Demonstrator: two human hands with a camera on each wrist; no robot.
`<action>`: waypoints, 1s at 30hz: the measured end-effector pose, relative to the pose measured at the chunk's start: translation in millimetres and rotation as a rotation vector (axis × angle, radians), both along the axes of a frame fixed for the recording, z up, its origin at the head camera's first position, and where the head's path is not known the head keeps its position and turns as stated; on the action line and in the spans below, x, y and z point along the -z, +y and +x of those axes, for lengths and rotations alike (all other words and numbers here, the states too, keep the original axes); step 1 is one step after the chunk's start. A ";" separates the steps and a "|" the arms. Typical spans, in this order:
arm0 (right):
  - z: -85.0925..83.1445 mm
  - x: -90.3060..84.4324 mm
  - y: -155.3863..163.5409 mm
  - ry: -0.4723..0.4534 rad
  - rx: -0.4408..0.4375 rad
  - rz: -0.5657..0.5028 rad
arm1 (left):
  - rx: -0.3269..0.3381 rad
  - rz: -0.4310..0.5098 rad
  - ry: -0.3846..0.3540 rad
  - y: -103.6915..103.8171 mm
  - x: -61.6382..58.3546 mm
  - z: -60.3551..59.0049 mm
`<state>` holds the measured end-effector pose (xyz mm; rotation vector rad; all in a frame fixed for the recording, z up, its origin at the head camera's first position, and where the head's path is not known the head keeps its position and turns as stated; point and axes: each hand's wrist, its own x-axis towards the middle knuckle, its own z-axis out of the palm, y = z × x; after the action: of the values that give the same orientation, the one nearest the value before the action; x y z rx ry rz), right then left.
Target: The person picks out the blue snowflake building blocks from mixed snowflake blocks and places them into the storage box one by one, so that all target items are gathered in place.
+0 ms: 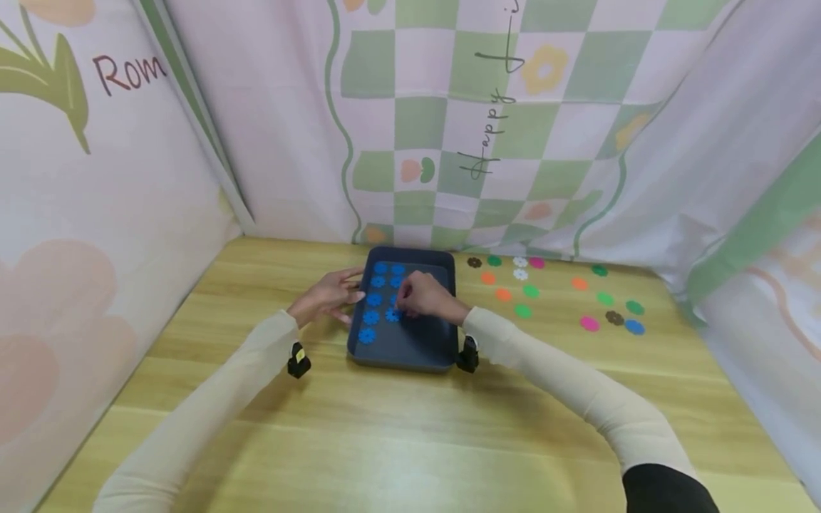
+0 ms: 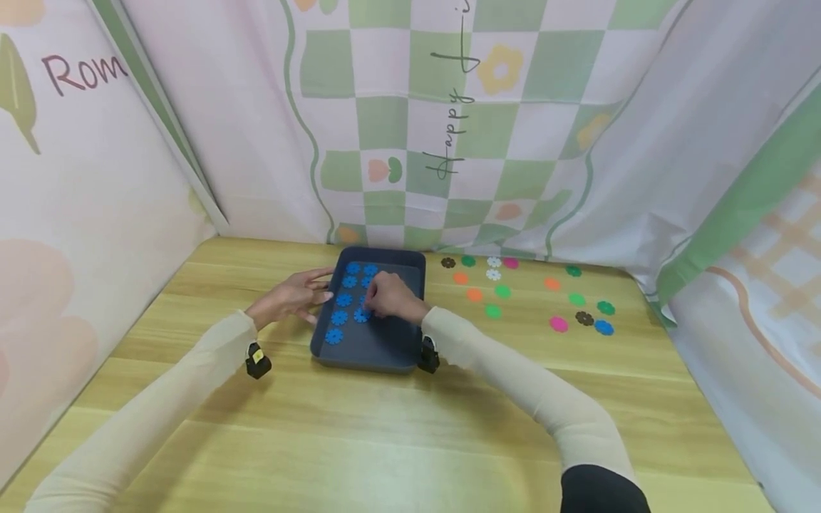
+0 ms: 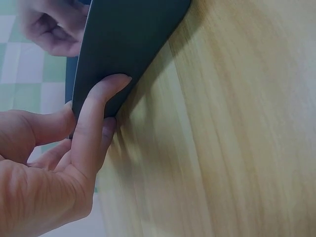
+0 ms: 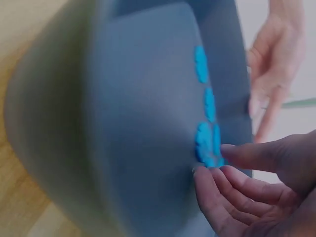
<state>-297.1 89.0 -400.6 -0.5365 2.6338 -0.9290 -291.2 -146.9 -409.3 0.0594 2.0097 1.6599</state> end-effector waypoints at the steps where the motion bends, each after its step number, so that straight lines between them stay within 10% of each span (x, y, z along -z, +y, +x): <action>1: -0.7 -2.6 3.2 -0.001 0.005 -0.016 | 0.001 0.003 0.000 0.7 0.0 -0.3; 16: -9.9 -43.0 132.9 0.080 0.202 -0.267 | 0.014 0.009 0.011 -0.8 -0.3 -2.2; 22: -3.2 -44.7 205.2 0.224 0.261 -0.138 | 0.040 0.021 0.030 0.8 1.4 -2.3; 30: 22.0 -29.7 313.3 0.108 0.407 0.010 | 0.045 0.019 0.024 -3.7 3.8 0.2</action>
<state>-275.1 402.2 -370.9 -0.0428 2.9039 -1.0211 -291.0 -150.6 -413.1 0.1303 1.9958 1.6576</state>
